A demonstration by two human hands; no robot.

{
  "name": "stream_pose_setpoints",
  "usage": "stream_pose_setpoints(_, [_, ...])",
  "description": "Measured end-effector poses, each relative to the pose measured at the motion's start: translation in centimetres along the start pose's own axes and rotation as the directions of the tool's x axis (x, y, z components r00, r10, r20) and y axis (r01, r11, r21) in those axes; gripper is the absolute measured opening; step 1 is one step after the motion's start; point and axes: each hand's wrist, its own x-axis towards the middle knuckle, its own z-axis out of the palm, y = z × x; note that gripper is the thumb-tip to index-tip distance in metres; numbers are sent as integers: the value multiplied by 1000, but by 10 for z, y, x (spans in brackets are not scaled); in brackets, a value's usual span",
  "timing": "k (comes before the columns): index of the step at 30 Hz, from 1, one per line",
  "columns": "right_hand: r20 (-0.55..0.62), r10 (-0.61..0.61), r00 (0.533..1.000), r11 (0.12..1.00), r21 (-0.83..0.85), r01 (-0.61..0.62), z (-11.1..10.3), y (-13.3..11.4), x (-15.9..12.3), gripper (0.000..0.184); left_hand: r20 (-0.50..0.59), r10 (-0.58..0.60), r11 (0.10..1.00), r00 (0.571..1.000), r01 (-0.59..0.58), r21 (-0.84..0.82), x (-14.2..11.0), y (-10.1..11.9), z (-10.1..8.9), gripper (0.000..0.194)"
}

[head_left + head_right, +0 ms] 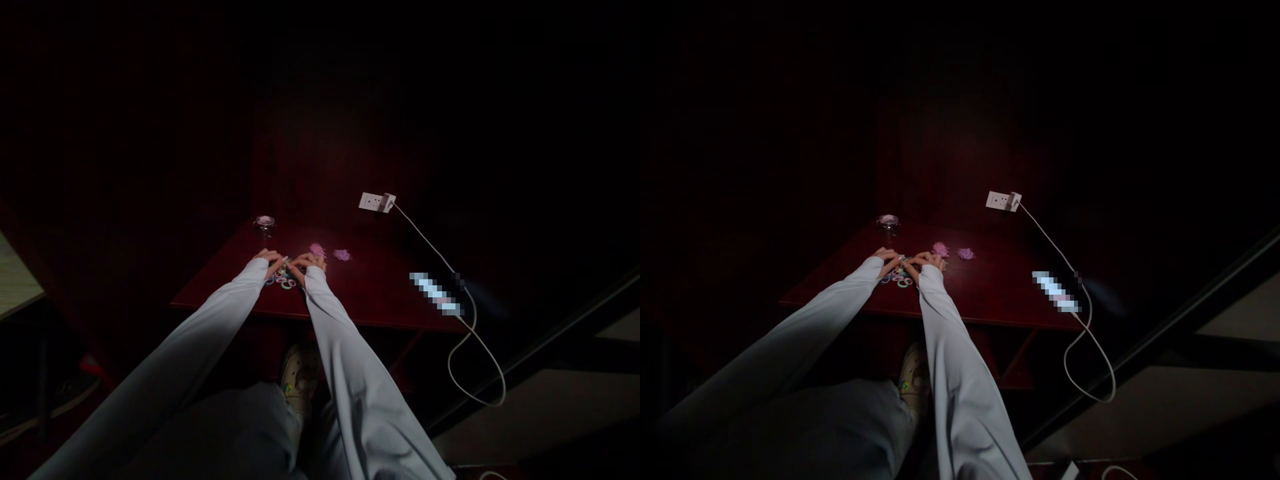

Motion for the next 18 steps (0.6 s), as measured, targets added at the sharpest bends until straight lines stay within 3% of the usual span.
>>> stream_pose_setpoints(4, [-49,46,998,999,-16,-47,1,1,2,20,-22,-64,997,998,64,38,0,3,-2,46])
stream_pose_setpoints(7, [-125,162,979,985,-45,-169,-4,7,8,23,-58,-112,993,992,114,31,-1,7,-6,49])
stream_pose_setpoints(11, [-256,342,904,935,-3,-354,-23,27,13,26,-91,-131,991,987,130,-18,-5,14,-17,45])
stream_pose_setpoints(15, [-348,454,820,872,-17,-490,-49,48,11,27,-41,-156,988,987,156,-8,-8,22,-26,29])
stream_pose_setpoints(18, [-332,484,809,836,-96,-540,-60,57,8,29,-52,-221,975,974,222,12,-7,30,-30,19])
